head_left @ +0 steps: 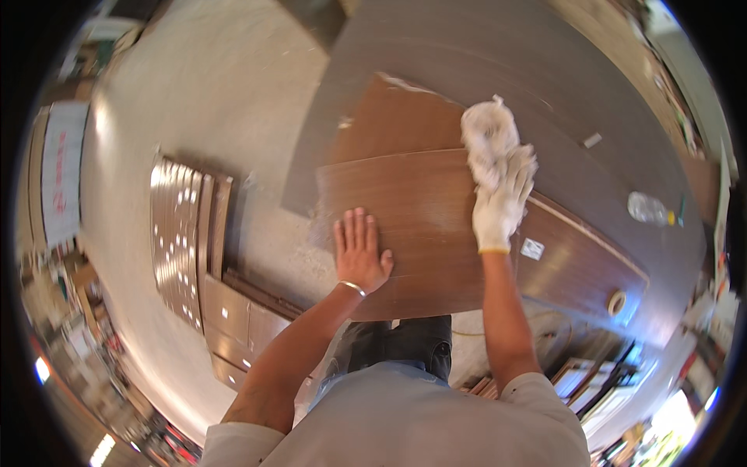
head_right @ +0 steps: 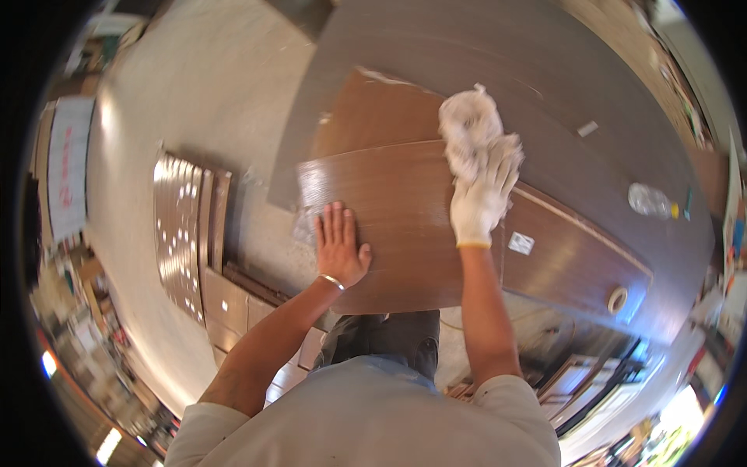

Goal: The person wipes the surface of flat wooden panels with a white cloth, then stacks them. They repeat this process for several panels, occasionally flipping them over to wipe the other side. The person also pours liquid from a plastic bottle onto the cloth and continues wiping.

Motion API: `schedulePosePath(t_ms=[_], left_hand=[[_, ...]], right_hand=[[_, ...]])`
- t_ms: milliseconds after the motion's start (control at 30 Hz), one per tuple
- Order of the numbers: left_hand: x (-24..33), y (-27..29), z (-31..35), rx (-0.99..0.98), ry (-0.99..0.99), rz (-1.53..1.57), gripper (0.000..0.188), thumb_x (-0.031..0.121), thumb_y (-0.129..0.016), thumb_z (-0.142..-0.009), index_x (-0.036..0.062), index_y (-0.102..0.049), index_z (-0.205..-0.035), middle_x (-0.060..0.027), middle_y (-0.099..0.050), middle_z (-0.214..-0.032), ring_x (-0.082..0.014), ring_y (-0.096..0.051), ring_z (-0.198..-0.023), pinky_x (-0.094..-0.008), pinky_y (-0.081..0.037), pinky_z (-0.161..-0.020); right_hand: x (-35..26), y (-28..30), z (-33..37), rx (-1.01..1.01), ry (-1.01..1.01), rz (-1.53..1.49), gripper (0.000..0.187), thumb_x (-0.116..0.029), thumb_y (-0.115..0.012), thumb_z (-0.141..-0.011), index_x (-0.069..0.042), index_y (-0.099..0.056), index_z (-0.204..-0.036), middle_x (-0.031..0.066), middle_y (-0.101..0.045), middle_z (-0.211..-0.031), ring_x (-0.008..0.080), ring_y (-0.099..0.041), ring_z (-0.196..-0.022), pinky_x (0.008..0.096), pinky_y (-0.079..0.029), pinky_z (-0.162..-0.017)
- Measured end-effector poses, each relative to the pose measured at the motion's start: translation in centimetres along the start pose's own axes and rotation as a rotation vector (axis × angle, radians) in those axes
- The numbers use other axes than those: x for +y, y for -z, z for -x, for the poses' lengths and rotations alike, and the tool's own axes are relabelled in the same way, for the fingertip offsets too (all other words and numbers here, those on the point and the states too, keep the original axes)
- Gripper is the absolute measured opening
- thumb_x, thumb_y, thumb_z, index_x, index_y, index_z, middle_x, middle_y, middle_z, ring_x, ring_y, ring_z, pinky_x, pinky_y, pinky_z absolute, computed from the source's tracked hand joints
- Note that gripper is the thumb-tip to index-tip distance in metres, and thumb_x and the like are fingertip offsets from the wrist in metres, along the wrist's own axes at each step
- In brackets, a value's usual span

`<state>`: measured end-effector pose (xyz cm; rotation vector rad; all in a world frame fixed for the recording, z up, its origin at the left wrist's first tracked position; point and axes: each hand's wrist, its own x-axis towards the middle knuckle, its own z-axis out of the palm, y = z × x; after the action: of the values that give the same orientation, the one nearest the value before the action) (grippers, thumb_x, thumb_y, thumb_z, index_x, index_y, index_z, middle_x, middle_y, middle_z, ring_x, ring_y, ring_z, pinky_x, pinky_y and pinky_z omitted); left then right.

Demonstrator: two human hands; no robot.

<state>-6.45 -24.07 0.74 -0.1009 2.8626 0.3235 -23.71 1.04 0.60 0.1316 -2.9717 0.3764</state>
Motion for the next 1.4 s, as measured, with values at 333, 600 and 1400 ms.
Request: schedulePosePath(t_ms=[333,600,1400], left_hand=[[-0.1,1.6,-0.1,-0.091,-0.002,0.11,0.072,0.045,-0.052,-0.098,-0.0036,-0.049,-0.152,-0.0257,-0.04,-0.164,-0.0428,-0.026,-0.158,-0.0597,-0.008,-0.131],[-0.3,0.4,0.6,0.202,-0.041,0.203,0.077,0.045,-0.06,-0.095,-0.0014,-0.045,-0.156,-0.0245,-0.034,-0.167,-0.0378,-0.023,-0.16,-0.0563,-0.013,-0.132],[7.8,-10.2,21.8,0.161,-0.196,0.234,0.061,0.023,-0.052,-0.098,-0.0002,-0.049,-0.154,-0.0117,-0.027,-0.174,-0.0294,-0.011,-0.164,-0.0526,-0.008,-0.134]], right_hand=[[-20.9,-2.4,-1.2,-0.458,0.917,-0.187,0.073,-0.032,-0.075,-0.084,-0.016,-0.055,-0.153,0.0178,-0.04,-0.165,0.0428,-0.027,-0.156,0.0519,-0.034,-0.124],[-10.2,-3.6,-2.1,-0.404,0.721,-0.11,0.094,-0.006,-0.08,-0.079,-0.01,-0.038,-0.162,0.0198,-0.022,-0.174,0.0439,-0.014,-0.16,0.0533,-0.021,-0.131],[-18.7,-1.2,12.8,-0.601,1.142,-0.24,0.042,-0.012,-0.058,-0.095,-0.011,-0.07,-0.135,0.0213,-0.054,-0.154,0.0377,-0.042,-0.15,0.0547,-0.023,-0.129]])
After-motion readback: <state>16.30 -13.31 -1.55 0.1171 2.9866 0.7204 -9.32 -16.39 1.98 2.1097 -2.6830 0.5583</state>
